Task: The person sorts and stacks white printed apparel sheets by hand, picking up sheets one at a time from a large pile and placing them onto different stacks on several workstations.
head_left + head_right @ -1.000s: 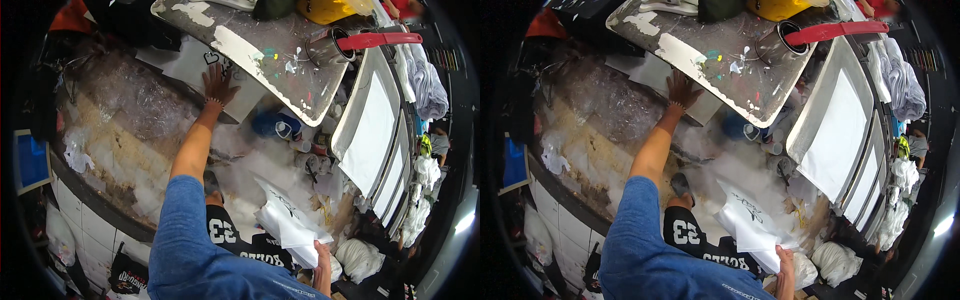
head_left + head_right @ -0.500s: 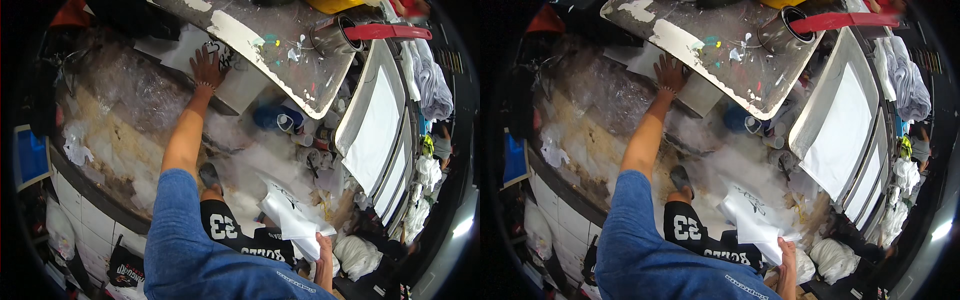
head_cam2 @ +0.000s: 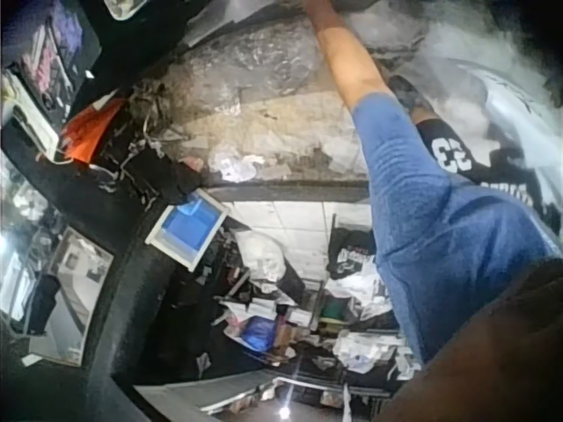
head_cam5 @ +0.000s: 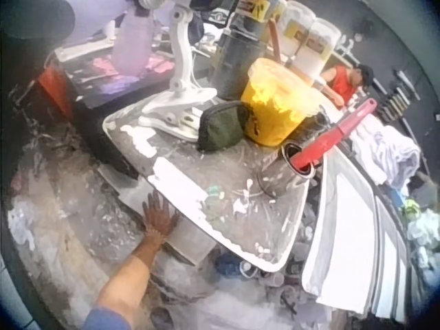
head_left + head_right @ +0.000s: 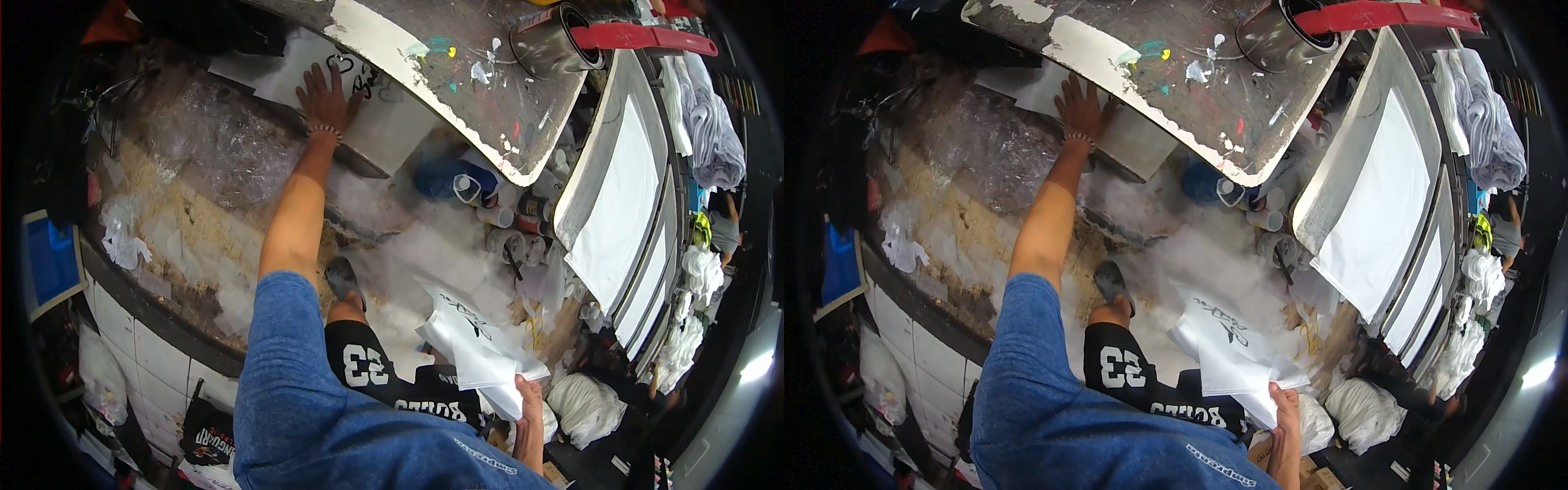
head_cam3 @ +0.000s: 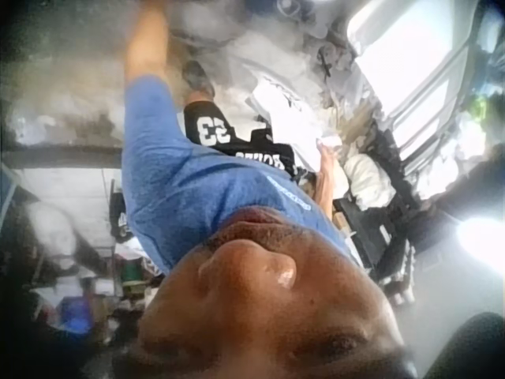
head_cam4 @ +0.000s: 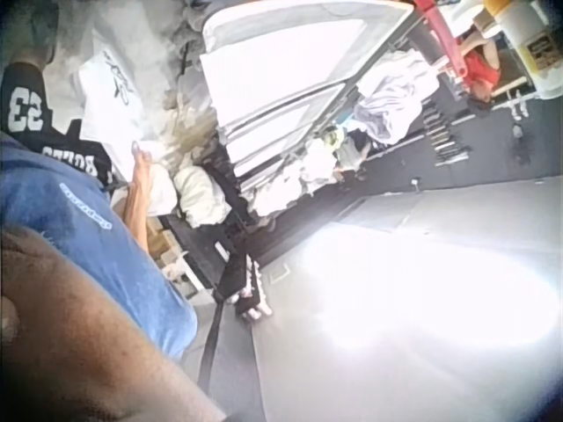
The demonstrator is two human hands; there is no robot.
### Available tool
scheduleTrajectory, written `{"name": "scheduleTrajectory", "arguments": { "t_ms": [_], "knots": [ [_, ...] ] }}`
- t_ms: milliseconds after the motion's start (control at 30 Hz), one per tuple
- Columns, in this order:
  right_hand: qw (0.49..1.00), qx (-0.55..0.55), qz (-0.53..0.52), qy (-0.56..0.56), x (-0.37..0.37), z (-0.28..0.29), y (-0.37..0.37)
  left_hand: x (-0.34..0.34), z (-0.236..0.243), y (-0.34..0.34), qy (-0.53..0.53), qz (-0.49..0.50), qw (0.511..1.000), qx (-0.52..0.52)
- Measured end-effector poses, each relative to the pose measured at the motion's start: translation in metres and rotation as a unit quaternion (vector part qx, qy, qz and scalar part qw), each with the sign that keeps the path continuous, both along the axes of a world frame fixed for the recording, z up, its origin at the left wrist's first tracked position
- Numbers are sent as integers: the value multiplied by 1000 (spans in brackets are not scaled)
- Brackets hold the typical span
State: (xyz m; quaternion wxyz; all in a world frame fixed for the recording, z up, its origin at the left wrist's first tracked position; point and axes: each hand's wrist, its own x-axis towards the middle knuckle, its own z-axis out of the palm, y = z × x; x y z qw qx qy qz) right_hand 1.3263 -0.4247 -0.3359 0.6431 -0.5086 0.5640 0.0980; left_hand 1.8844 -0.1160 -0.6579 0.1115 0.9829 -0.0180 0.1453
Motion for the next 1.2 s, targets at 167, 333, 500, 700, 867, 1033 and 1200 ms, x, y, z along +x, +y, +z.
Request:
{"name": "scheduleTrajectory", "arguments": {
  "t_ms": [167, 333, 500, 700, 867, 1033, 1200],
  "knots": [
    [1000, -23, 10, -17, -6, -4, 0, -1, 12, 4, -131, -18, 984, -119],
    [998, -46, 30, 26, 4, 2, 3, -51, 21, 11, -27, 34, 802, -596],
    [996, -61, 58, 29, 20, 11, 9, -208, 83, -12, 433, 52, 592, -677],
    [996, -63, 55, -35, 28, 23, 15, -349, 181, -36, 589, -60, 482, -647],
    [992, -23, 56, -106, -3, 32, -6, -392, 239, -42, 366, -38, 758, -539],
    [980, -18, 29, -197, -52, 56, -25, -421, 323, -60, 222, -55, 862, -451],
    [972, -29, 22, -231, -128, 48, -68, -505, 376, -127, 500, -78, 684, -526]
  ]
}}
